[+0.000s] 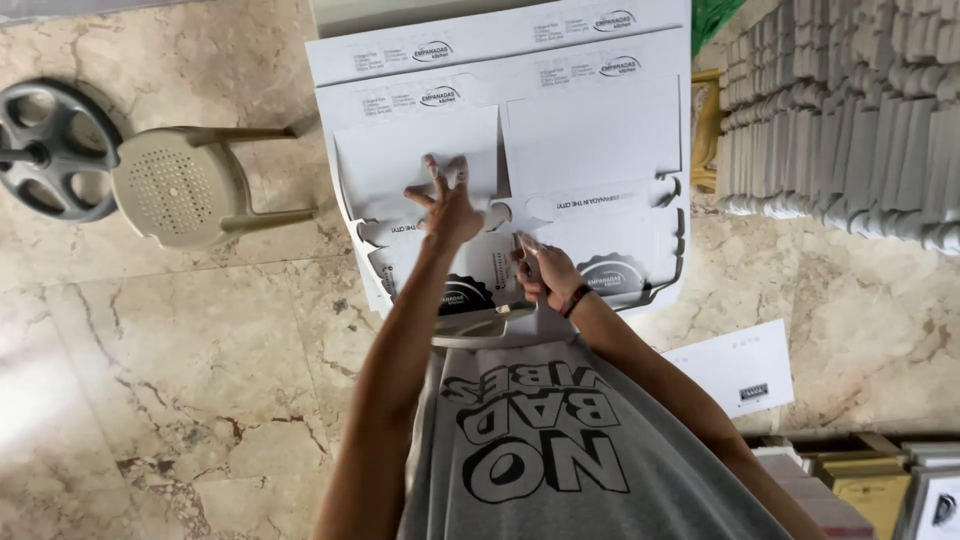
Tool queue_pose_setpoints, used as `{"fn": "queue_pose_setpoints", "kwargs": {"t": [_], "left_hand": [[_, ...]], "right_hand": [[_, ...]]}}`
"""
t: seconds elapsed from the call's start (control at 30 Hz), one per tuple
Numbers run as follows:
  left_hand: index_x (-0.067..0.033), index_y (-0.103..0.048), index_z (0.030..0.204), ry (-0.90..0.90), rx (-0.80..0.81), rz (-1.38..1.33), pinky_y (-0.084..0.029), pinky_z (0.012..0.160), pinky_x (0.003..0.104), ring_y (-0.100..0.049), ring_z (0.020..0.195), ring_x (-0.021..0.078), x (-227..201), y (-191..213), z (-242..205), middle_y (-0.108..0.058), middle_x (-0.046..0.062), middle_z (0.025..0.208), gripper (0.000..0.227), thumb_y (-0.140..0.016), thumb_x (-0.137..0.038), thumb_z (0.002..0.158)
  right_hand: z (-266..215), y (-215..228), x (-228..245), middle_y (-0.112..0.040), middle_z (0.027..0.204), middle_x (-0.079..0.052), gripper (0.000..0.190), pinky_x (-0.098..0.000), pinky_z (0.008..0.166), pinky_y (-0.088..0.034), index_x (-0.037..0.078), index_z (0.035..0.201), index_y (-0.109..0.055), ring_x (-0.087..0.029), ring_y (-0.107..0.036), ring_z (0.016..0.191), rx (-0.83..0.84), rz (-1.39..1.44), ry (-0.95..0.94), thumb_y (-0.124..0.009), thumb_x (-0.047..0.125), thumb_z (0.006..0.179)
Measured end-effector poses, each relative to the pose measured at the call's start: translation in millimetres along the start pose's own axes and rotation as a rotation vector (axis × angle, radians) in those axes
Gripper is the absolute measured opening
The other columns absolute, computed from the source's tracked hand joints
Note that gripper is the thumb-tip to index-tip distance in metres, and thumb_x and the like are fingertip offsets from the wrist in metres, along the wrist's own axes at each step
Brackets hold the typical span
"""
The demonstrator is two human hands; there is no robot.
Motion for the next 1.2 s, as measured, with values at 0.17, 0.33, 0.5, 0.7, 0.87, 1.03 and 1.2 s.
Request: {"fn": "queue_pose_setpoints", "kwargs": {"t": [0.17, 0.33, 0.5, 0.7, 0.87, 1.03, 1.2], "left_hand": [[-0.0189, -0.073, 0.126, -0.079, 0.154, -0.408, -0.039, 0.040, 0.037, -0.062, 0.050, 0.0276, 3.9, 3.1, -67.6, -0.076, 0.017, 0.094, 0.042, -0.055, -0.018, 0.089], [0.0023, -0.067, 0.118, 0.182, 0.501, -0.886, -0.060, 0.073, 0.049, -0.074, 0.085, 0.0328, 4.2, -81.2, -71.3, -0.072, 0.022, 0.103, 0.061, -0.067, -0.053, 0.092], [-0.0034, -0.067, 0.076, 0.242, 0.318, -0.964, -0.063, 0.051, 0.044, -0.071, 0.061, 0.0288, -24.5, -64.1, -70.1, -0.064, 0.013, 0.071, 0.024, -0.060, -0.021, 0.090], [0.0033, -0.064, 0.118, 0.517, 0.309, -1.123, -0.056, 0.050, 0.043, -0.061, 0.058, 0.0235, -31.7, -77.9, -72.9, -0.060, 0.014, 0.083, 0.055, -0.052, -0.047, 0.097], [0.0007, -0.062, 0.098, 0.607, 0.189, -1.177, -0.058, 0.048, 0.041, -0.067, 0.056, 0.0225, -33.7, -116.7, -55.1, -0.064, 0.013, 0.077, 0.058, -0.044, -0.054, 0.104], [-0.0014, -0.058, 0.075, 0.584, 0.151, -1.281, -0.045, 0.033, 0.039, -0.050, 0.039, 0.0193, -42.9, -99.1, -54.4, -0.052, 0.007, 0.058, 0.041, -0.041, -0.029, 0.099], [-0.0073, -0.059, 0.057, 0.387, 0.109, -1.139, -0.038, 0.030, 0.030, -0.047, 0.031, 0.0138, -70.2, -60.2, -73.2, -0.051, 0.007, 0.044, 0.063, -0.033, -0.035, 0.108]], "right_hand": [[-3.0, 10.5, -9.3, -0.056, 0.071, -0.016, 0.029, -0.0425, 0.051, -0.048, -0.005, 0.108, -0.056, -0.029, -0.060, 0.050, -0.164, 0.056, 0.088, -0.046, 0.022, 0.108], [-18.3, 30.7, -12.9, -0.068, 0.096, -0.020, 0.043, -0.0468, 0.070, -0.061, -0.006, 0.132, -0.051, -0.030, -0.071, 0.075, -0.312, -0.180, 0.041, -0.056, 0.028, 0.106], [-42.7, 57.2, 32.3, -0.073, 0.111, -0.026, 0.051, -0.0478, 0.085, -0.062, -0.009, 0.140, -0.054, -0.034, -0.075, 0.095, -0.320, -0.685, -0.035, -0.053, 0.027, 0.105], [-2.5, 48.2, 90.5, -0.073, 0.069, -0.020, 0.062, -0.0385, 0.059, -0.063, -0.002, 0.091, -0.074, -0.028, -0.074, 0.059, -0.208, -0.695, 0.113, -0.054, 0.055, 0.107], [-0.1, 24.0, 105.8, -0.066, 0.052, -0.020, 0.052, -0.0401, 0.055, -0.063, -0.001, 0.065, -0.072, -0.033, -0.072, 0.052, -0.194, -1.076, -0.023, -0.058, 0.035, 0.100], [28.0, 46.0, 92.3, -0.064, 0.048, -0.015, 0.060, -0.0379, 0.051, -0.062, 0.004, 0.060, -0.073, -0.028, -0.070, 0.048, -0.213, -1.070, 0.017, -0.064, 0.050, 0.097], [-2.9, 21.2, 106.9, -0.068, 0.056, -0.015, 0.032, -0.0497, 0.067, -0.062, 0.006, 0.065, -0.078, -0.036, -0.073, 0.063, -0.247, -1.143, 0.048, -0.068, 0.023, 0.091]]}}
Point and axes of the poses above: each hand's wrist, its own z-axis towards the middle knuckle, its own y-axis out of the back of the hand, x = y × z, the point moved 7 cm from there along z, towards the middle knuckle
